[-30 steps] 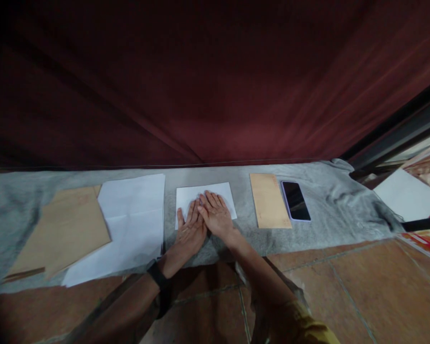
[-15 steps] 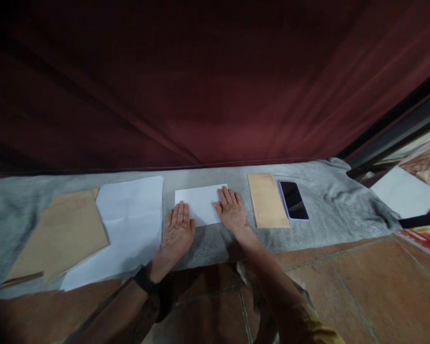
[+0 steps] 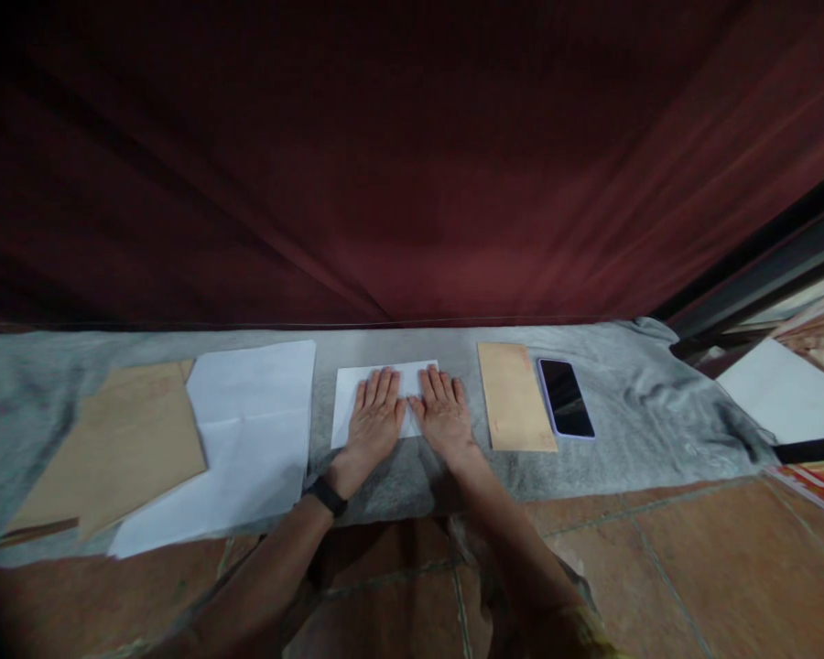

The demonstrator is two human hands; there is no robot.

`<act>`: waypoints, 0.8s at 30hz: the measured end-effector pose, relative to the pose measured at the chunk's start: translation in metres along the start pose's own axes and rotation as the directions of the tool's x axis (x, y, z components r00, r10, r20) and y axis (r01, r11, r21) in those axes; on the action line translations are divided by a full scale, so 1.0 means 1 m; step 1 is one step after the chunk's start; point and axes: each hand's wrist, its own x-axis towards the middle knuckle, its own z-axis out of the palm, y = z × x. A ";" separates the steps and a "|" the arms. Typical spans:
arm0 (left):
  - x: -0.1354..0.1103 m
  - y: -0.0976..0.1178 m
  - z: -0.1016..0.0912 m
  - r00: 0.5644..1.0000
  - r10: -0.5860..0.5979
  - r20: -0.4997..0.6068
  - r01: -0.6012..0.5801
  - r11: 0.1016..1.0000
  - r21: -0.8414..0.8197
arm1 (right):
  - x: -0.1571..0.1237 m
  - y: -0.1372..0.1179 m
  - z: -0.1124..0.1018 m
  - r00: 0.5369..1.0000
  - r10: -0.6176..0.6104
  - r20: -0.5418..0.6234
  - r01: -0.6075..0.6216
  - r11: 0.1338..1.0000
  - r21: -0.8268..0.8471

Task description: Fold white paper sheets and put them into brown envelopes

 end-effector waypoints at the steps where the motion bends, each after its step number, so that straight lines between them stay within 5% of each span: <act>1: 0.000 -0.001 0.001 1.000 -0.017 0.000 0.017 1.000 0.005 | 0.000 0.000 0.000 1.000 0.000 0.001 0.000 1.000 -0.001; 13: -0.008 -0.035 -0.009 0.979 -0.195 -0.054 0.198 0.979 0.045 | 0.006 0.004 -0.012 0.998 0.054 0.008 -0.054 0.998 0.012; 18: -0.009 -0.036 -0.014 0.982 -0.188 -0.007 0.188 0.980 0.060 | 0.019 -0.035 -0.018 1.000 -0.012 0.025 0.008 0.989 0.150; 24: -0.011 -0.037 -0.014 0.983 -0.176 0.046 0.173 0.982 0.077 | 0.022 -0.071 0.000 0.991 -0.113 0.066 0.097 0.973 0.208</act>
